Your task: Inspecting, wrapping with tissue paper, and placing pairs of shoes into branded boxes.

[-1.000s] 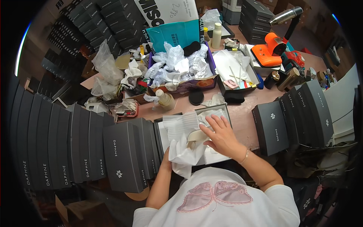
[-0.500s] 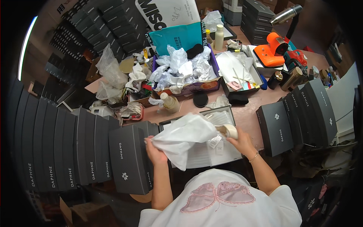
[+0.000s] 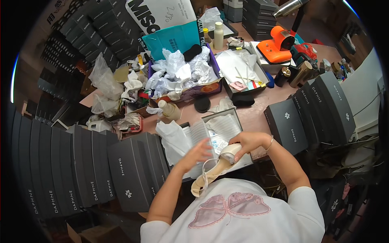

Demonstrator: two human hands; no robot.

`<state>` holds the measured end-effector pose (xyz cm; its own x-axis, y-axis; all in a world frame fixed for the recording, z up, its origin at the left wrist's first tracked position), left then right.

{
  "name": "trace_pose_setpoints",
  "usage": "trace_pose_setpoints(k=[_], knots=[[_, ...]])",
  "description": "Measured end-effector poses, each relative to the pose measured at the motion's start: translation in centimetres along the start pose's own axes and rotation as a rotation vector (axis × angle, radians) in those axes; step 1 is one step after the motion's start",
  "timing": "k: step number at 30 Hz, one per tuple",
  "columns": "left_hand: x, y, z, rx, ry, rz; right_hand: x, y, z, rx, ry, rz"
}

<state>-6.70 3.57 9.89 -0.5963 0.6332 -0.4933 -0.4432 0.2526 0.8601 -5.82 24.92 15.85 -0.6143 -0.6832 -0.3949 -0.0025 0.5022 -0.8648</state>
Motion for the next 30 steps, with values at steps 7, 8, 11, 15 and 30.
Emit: trace_pose_setpoints(k=[7, 8, 11, 15, 30], knots=[[-0.6, -7.0, 6.1, -1.144, -0.216, -0.278, 4.0, -3.4, 2.1, -0.646, 0.612, -0.509], [-0.9, -7.1, 6.1, -1.113, -0.122, -0.282, 5.1, -3.3, 4.3, -0.655, 0.591, -0.426], [-1.3, -8.1, 7.0, -1.131, -0.02, -0.216, 7.9, -0.9, 8.5, -0.66, 0.613, -0.304], [-1.6, -10.0, 7.3, -1.212, 0.173, -0.24, 9.4, 0.8, 9.0, -0.504, 0.549, -0.252], [0.0, -8.5, 6.9, -1.056, 0.338, -0.188, 8.1, 0.5, 8.7, -0.793, 0.542, -0.417]])
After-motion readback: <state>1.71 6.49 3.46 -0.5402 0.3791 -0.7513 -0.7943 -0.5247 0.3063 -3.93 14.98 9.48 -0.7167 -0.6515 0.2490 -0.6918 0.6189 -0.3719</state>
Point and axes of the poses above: each hand's wrist, its own x-axis towards the middle knuckle, its own z-axis out of the palm, y = z × x, the point moved 6 cm from there along x, towards the middle knuckle, and after that the axes turned 7 degrees about -z, right-handed, at the moved point
